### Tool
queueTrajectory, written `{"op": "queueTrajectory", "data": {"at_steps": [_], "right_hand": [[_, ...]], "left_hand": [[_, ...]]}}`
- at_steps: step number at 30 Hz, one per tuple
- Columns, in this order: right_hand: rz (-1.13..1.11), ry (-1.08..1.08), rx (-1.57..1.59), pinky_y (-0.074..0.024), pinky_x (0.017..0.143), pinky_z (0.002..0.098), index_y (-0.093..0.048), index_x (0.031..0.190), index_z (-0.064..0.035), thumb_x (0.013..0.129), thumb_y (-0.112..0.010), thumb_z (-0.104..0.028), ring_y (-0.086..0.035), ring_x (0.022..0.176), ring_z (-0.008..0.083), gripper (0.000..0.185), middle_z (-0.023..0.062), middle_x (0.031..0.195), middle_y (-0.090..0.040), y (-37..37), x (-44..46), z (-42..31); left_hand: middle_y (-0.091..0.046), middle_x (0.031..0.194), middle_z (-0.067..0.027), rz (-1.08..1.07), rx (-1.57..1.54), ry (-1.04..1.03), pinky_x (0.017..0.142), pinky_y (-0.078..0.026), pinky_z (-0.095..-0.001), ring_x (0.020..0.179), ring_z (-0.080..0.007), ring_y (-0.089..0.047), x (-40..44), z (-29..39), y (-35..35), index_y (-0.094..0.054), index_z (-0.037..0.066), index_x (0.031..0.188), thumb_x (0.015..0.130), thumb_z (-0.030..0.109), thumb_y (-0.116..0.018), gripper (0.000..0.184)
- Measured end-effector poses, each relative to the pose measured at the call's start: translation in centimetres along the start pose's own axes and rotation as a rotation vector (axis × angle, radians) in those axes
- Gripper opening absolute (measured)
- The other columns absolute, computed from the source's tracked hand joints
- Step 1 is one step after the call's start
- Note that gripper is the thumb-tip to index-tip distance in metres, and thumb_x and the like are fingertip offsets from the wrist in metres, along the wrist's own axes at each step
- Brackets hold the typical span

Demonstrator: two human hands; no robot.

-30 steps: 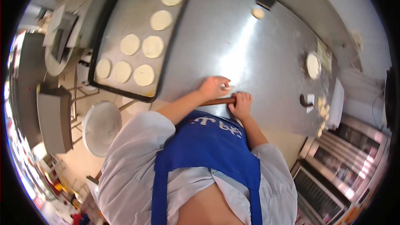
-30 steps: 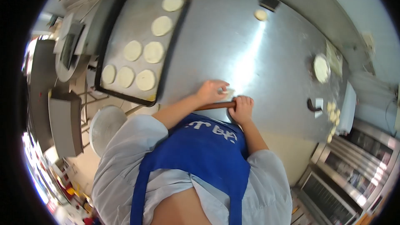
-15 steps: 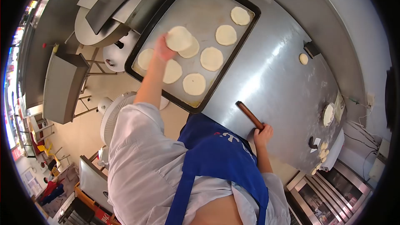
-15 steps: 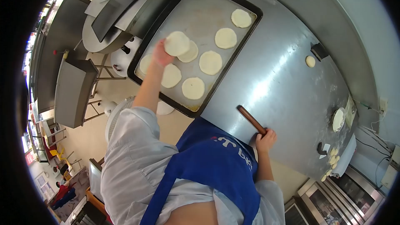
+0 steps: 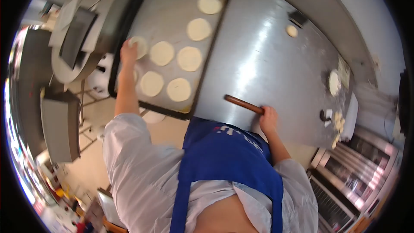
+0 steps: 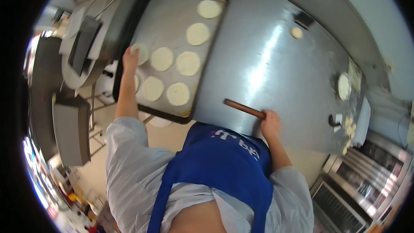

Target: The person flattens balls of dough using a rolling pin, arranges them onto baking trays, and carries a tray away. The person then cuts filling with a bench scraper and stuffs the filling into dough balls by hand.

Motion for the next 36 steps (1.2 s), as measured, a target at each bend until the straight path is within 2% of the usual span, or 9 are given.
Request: {"op": "queueTrajectory", "data": {"at_steps": [3,9,10,13,18,21,25,30,36], "right_hand": [[0.066,0.257,0.139,-0.0411,0.103,0.0484,-0.058,0.119,-0.0061,0.075,-0.062,-0.004,-0.053,0.119,0.0371,0.044,0.0191,0.124,-0.057,3.3,2.9,-2.0],[0.487,-0.038,0.346,-0.0466,0.093,0.0456,-0.061,0.118,-0.0021,0.093,-0.059,-0.020,-0.059,0.106,0.0367,0.031,0.0182,0.113,-0.064,9.6,20.1,10.5],[0.485,-0.146,0.399,-0.0476,0.093,0.0450,-0.064,0.115,-0.0012,0.095,-0.058,-0.025,-0.060,0.106,0.0360,0.032,0.0186,0.113,-0.065,10.1,23.5,12.7],[0.404,-0.269,0.243,-0.0427,0.103,0.0466,-0.069,0.115,-0.0056,0.095,-0.054,-0.041,-0.055,0.117,0.0382,0.043,0.0191,0.119,-0.064,10.3,33.2,16.2],[0.501,-0.521,0.309,-0.0390,0.104,0.0474,-0.065,0.116,-0.0068,0.087,-0.064,-0.041,-0.045,0.126,0.0377,0.045,0.0194,0.129,-0.054,8.3,40.1,13.1],[0.664,-0.233,0.535,-0.0480,0.088,0.0476,-0.058,0.109,-0.0033,0.082,-0.071,-0.013,-0.061,0.097,0.0396,0.031,0.0199,0.102,-0.064,8.6,38.3,8.5],[0.527,-0.079,0.836,-0.0494,0.090,0.0456,-0.054,0.119,-0.0057,0.083,-0.073,-0.014,-0.062,0.105,0.0385,0.042,0.0192,0.109,-0.064,9.5,28.8,4.1],[-0.305,0.197,0.916,-0.0512,0.086,0.0421,-0.067,0.105,-0.0085,0.087,-0.068,-0.022,-0.065,0.097,0.0307,0.023,0.0138,0.100,-0.068,0.4,11.5,-3.0],[0.268,0.144,0.227,-0.0484,0.083,0.0437,-0.068,0.084,-0.0110,0.091,-0.062,-0.030,-0.059,0.092,0.0309,0.021,0.0109,0.086,-0.063,-0.6,6.6,-5.5]], "left_hand": [[-0.038,0.148,-0.0326,0.252,0.358,-0.394,0.112,-0.035,-0.0497,0.136,-0.0464,-0.039,-5.2,8.0,2.6,-0.048,0.004,0.142,0.084,0.023,-0.074,0.066],[-0.059,0.129,-0.0216,-0.040,0.065,-0.980,0.106,-0.040,-0.0531,0.124,-0.0440,-0.052,-25.1,24.1,-5.1,-0.059,0.003,0.121,0.080,0.009,-0.070,0.043],[-0.059,0.127,-0.0203,-0.414,0.159,-0.736,0.106,-0.040,-0.0548,0.125,-0.0417,-0.052,-29.0,27.8,-8.9,-0.060,0.004,0.116,0.074,0.005,-0.071,0.043],[-0.045,0.144,-0.0165,-0.690,0.378,-0.977,0.112,-0.031,-0.0576,0.137,-0.0354,-0.042,-41.1,32.0,-16.1,-0.052,0.008,0.131,0.070,0.017,-0.079,0.067],[-0.048,0.144,-0.0120,-0.639,0.269,-0.878,0.111,-0.035,-0.0529,0.139,-0.0309,-0.040,-46.5,32.2,-21.7,-0.059,0.014,0.130,0.073,0.021,-0.079,0.061],[-0.051,0.140,-0.0103,-0.684,0.330,-0.889,0.105,-0.041,-0.0502,0.132,-0.0314,-0.047,-46.1,32.1,-21.7,-0.061,0.015,0.127,0.077,0.018,-0.076,0.052],[-0.053,0.135,-0.0132,-0.730,0.385,-0.781,0.099,-0.045,-0.0481,0.120,-0.0351,-0.054,-43.4,29.8,-21.2,-0.057,0.013,0.130,0.083,0.015,-0.071,0.049],[-0.058,0.115,-0.0223,-0.448,0.268,-0.681,0.089,-0.048,-0.0480,0.105,-0.0412,-0.057,-37.7,28.3,-18.7,-0.052,0.002,0.131,0.088,0.015,-0.067,0.048],[-0.059,0.115,-0.0192,-0.462,0.321,-0.846,0.089,-0.048,-0.0466,0.105,-0.0397,-0.058,-35.9,27.9,-18.7,-0.053,0.005,0.134,0.088,0.018,-0.069,0.050]]}}
Point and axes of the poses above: each hand's wrist, its own x-axis towards the middle knuckle, its own y-axis out of the back of the hand, z = x × y, the point moved 9 cm from there along x, towards the middle knuckle
